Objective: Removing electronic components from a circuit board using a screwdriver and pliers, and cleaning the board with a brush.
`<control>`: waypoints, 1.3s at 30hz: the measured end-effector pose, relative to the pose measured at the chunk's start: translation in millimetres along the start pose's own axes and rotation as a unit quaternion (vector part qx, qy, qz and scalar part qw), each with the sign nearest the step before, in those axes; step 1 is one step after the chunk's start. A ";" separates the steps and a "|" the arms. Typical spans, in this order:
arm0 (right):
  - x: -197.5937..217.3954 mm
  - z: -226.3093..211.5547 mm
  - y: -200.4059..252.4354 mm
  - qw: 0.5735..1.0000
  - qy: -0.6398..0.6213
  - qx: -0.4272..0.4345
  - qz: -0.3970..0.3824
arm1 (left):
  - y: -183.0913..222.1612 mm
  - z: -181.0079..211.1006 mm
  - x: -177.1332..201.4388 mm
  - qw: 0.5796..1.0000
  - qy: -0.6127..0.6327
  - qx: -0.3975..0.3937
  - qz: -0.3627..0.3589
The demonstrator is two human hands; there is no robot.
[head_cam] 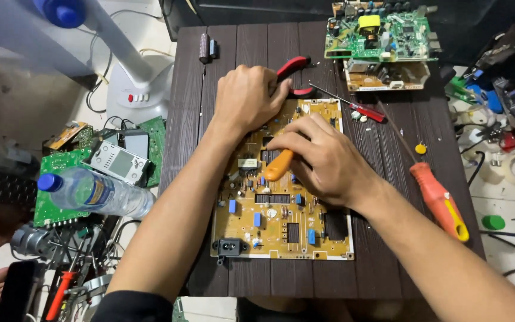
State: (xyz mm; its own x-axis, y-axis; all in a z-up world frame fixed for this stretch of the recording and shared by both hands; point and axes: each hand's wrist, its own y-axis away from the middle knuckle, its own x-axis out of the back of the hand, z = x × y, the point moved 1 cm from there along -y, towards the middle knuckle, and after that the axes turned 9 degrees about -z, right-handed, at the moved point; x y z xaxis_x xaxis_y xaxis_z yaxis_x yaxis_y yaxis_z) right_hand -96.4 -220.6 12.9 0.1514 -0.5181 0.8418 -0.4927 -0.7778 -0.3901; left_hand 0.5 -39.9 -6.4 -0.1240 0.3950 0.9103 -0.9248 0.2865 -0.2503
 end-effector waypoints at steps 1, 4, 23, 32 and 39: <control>0.1 -0.3 1.1 1.000 -0.010 0.003 0.017 | 0.2 0.2 -0.1 1.000 -0.002 -0.006 0.000; -5.5 10.9 8.5 0.999 -0.004 -0.018 0.037 | -2.0 1.9 6.4 1.000 -0.008 0.007 -0.020; -3.7 -2.8 8.2 0.989 0.132 -0.010 0.058 | 5.5 4.0 2.1 0.999 0.011 0.032 0.003; 11.3 -13.1 13.6 0.991 0.082 0.011 0.107 | 1.1 0.6 -5.7 0.999 0.016 0.026 0.015; 15.2 -13.0 18.3 0.992 -0.022 -0.009 0.122 | -2.6 -0.8 -8.8 0.999 0.018 0.032 0.005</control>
State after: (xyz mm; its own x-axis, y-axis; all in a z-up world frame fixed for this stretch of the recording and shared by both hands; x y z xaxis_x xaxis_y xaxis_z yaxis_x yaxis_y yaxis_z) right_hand -114.3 -238.1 23.4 0.0634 -0.7058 0.7056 -0.5340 -0.6213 -0.5734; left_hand 4.3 -43.4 -14.1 -0.1211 0.4281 0.8956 -0.9449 0.2267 -0.2361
